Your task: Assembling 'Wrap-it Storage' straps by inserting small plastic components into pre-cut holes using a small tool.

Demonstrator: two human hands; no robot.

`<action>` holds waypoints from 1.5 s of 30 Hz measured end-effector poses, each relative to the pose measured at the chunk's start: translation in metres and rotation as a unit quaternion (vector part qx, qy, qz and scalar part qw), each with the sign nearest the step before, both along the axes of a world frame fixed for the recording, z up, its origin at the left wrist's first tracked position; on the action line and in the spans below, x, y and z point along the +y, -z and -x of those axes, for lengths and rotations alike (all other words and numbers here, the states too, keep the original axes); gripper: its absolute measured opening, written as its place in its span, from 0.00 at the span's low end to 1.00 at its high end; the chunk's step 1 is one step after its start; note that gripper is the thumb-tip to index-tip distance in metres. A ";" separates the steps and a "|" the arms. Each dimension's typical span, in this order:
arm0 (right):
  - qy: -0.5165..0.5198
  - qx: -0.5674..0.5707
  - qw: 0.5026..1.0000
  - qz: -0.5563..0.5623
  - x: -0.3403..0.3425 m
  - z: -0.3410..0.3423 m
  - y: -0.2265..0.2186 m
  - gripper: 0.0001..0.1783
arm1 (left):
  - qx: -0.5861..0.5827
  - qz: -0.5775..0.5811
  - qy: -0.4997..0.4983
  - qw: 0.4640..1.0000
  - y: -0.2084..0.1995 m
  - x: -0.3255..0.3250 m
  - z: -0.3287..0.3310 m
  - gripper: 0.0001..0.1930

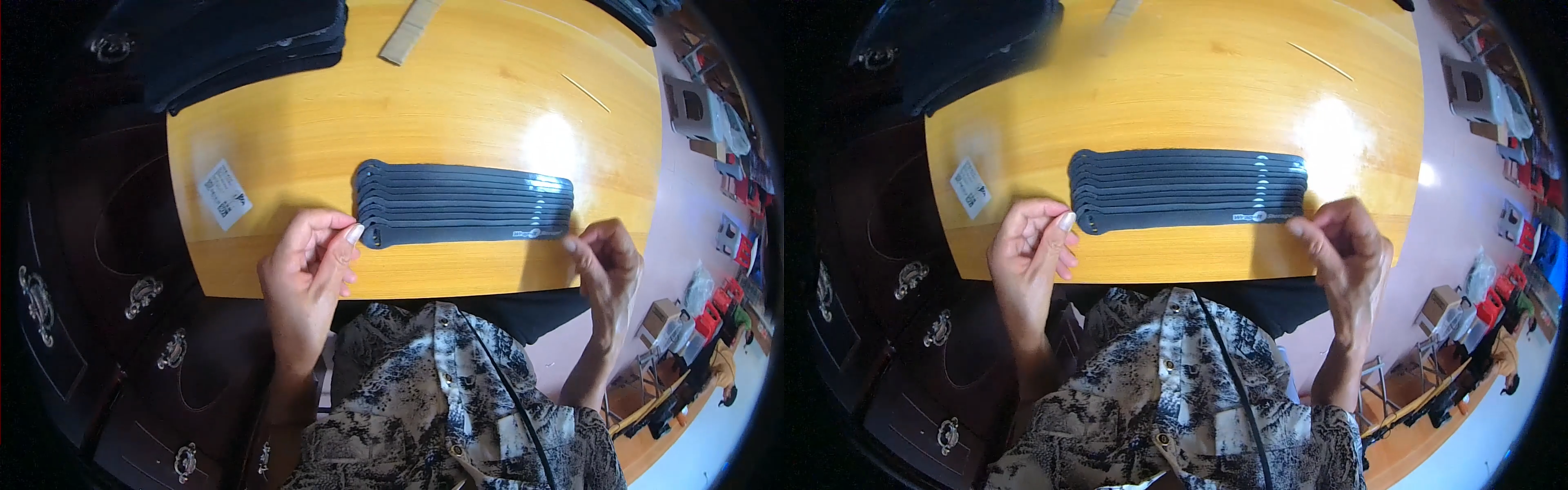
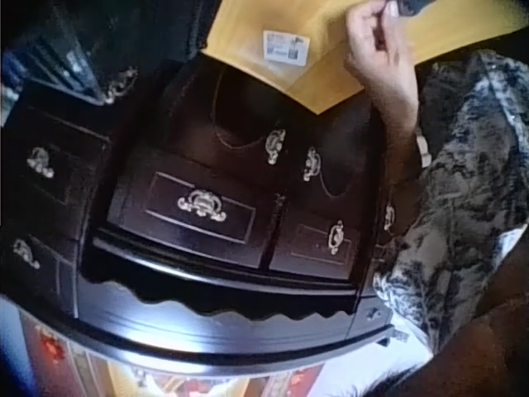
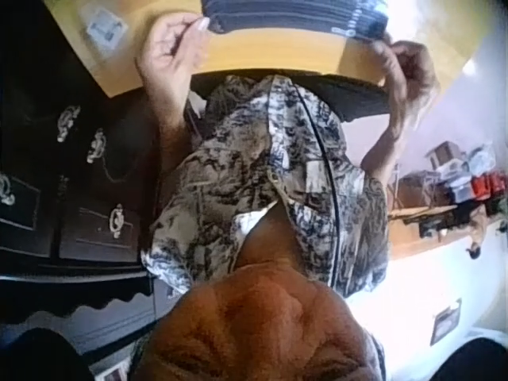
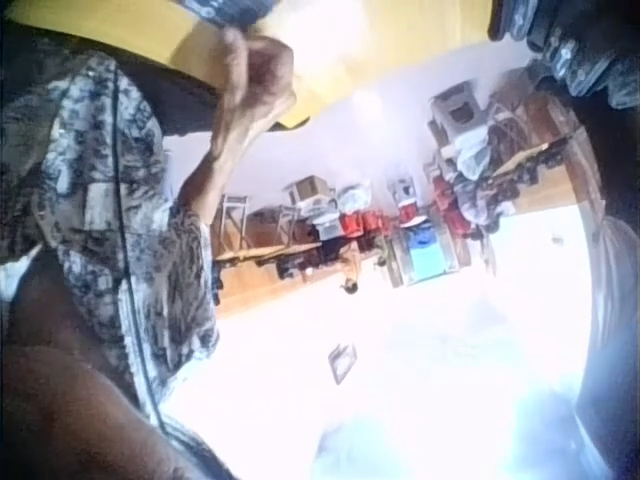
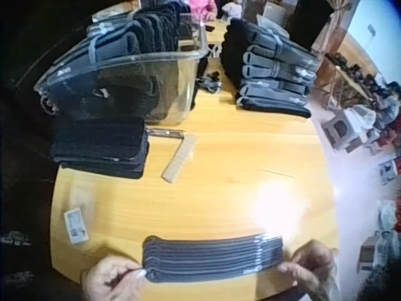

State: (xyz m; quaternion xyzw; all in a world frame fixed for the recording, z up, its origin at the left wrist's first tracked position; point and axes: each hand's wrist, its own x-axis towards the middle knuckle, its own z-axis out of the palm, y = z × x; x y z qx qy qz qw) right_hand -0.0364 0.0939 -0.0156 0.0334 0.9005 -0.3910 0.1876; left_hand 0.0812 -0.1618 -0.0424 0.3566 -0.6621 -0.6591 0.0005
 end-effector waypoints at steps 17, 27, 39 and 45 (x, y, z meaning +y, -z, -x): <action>-0.148 -0.094 0.983 0.054 -0.053 0.006 -0.001 0.16 | 0.082 -0.241 0.008 0.967 0.010 -0.016 0.002 0.18; -0.506 0.281 0.815 -0.023 -0.131 -0.018 0.035 0.33 | 0.222 0.358 0.218 0.881 0.004 -0.043 0.111 0.13; -0.477 0.296 0.828 -0.007 -0.130 -0.009 0.061 0.35 | 0.251 0.449 0.317 0.797 0.030 -0.055 0.106 0.26; -0.407 0.283 0.866 -0.066 -0.071 0.006 0.044 0.30 | 0.219 0.454 0.316 0.804 0.029 -0.050 0.044 0.22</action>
